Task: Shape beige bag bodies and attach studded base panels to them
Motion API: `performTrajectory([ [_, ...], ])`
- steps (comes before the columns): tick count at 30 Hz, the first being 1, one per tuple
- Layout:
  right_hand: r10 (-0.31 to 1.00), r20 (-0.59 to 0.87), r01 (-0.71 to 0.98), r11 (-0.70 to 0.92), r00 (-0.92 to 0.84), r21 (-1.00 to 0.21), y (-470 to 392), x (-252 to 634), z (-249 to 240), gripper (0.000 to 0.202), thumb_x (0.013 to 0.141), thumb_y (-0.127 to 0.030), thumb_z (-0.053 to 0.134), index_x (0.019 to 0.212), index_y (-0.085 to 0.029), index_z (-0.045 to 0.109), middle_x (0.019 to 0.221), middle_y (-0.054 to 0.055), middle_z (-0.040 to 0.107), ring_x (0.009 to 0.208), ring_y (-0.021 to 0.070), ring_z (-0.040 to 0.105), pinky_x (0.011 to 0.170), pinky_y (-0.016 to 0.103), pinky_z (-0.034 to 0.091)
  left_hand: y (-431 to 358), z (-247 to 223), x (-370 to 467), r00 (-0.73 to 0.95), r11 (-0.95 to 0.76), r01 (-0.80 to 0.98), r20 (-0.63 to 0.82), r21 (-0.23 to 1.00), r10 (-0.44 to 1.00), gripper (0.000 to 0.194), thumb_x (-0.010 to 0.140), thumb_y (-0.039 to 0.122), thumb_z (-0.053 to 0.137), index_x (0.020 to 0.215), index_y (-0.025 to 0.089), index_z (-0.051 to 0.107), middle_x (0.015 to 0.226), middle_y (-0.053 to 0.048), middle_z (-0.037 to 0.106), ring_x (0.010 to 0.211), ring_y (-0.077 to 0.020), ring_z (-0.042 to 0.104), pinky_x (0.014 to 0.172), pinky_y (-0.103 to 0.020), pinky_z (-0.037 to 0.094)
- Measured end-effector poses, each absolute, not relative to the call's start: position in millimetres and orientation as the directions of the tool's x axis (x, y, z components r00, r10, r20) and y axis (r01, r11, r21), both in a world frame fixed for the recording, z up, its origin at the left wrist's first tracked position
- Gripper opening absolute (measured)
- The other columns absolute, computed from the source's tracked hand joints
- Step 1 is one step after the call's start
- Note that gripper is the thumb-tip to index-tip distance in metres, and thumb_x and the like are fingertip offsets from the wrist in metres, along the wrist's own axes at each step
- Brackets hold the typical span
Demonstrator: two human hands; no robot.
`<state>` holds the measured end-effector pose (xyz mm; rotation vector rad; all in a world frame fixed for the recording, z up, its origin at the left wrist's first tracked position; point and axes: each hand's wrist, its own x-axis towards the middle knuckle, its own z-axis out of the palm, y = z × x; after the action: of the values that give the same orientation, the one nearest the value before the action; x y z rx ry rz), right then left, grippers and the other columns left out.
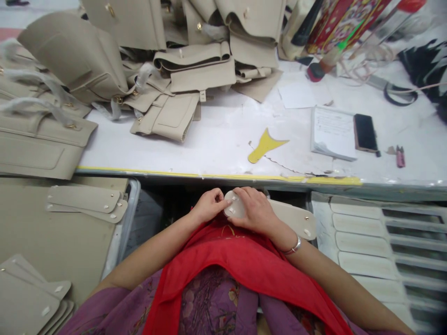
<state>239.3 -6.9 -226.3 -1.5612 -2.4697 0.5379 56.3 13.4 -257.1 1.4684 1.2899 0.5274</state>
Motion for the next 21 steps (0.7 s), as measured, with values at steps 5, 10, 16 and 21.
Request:
performTrajectory([
  [5, 0.898, -0.086, 0.834, 0.361, -0.432, -0.417, 0, 236, -227, 0.068, 0.062, -0.045, 0.066, 0.119, -0.015, 0.045, 0.110, 0.012, 0.055, 0.097, 0.0271, 0.050, 0.084, 0.036, 0.038, 14, -254, 56, 0.320, 0.137, 0.472, -0.315, 0.871, 0.894, 0.031, 0.074, 0.044, 0.060, 0.066, 0.017, 0.047, 0.059, 0.005, 0.047, 0.054, -0.0085, 0.040, 0.050, -0.021, 0.030],
  [10, 0.895, -0.111, 0.843, 0.356, -0.431, -0.402, 2, 233, -227, 0.062, 0.062, -0.044, 0.065, 0.115, -0.015, 0.048, 0.106, 0.011, 0.056, 0.094, 0.0265, 0.051, 0.082, 0.036, 0.038, 12, -242, 58, 0.285, 0.036, 0.545, -0.226, 0.837, 0.931, 0.021, 0.076, 0.037, 0.059, 0.072, 0.017, 0.053, 0.068, 0.002, 0.055, 0.060, -0.0102, 0.047, 0.055, -0.022, 0.036],
  [16, 0.891, -0.100, 0.828, 0.365, -0.444, -0.426, 1, 237, -228, 0.057, 0.065, -0.044, 0.062, 0.114, -0.016, 0.049, 0.108, 0.010, 0.057, 0.097, 0.0266, 0.051, 0.084, 0.036, 0.037, 18, -241, 59, 0.314, 0.164, 0.486, -0.347, 0.858, 0.884, 0.023, 0.072, 0.038, 0.062, 0.070, 0.015, 0.058, 0.064, 0.001, 0.058, 0.057, -0.0100, 0.049, 0.053, -0.021, 0.036],
  [21, 0.893, -0.058, 0.816, 0.379, -0.446, -0.436, -1, 240, -231, 0.058, 0.068, -0.045, 0.061, 0.116, -0.015, 0.049, 0.110, 0.011, 0.057, 0.100, 0.0269, 0.051, 0.085, 0.037, 0.038, 20, -242, 60, 0.366, 0.139, 0.500, -0.354, 0.855, 0.861, 0.031, 0.076, 0.041, 0.057, 0.062, 0.014, 0.058, 0.058, 0.001, 0.055, 0.054, -0.0091, 0.044, 0.049, -0.020, 0.031],
])
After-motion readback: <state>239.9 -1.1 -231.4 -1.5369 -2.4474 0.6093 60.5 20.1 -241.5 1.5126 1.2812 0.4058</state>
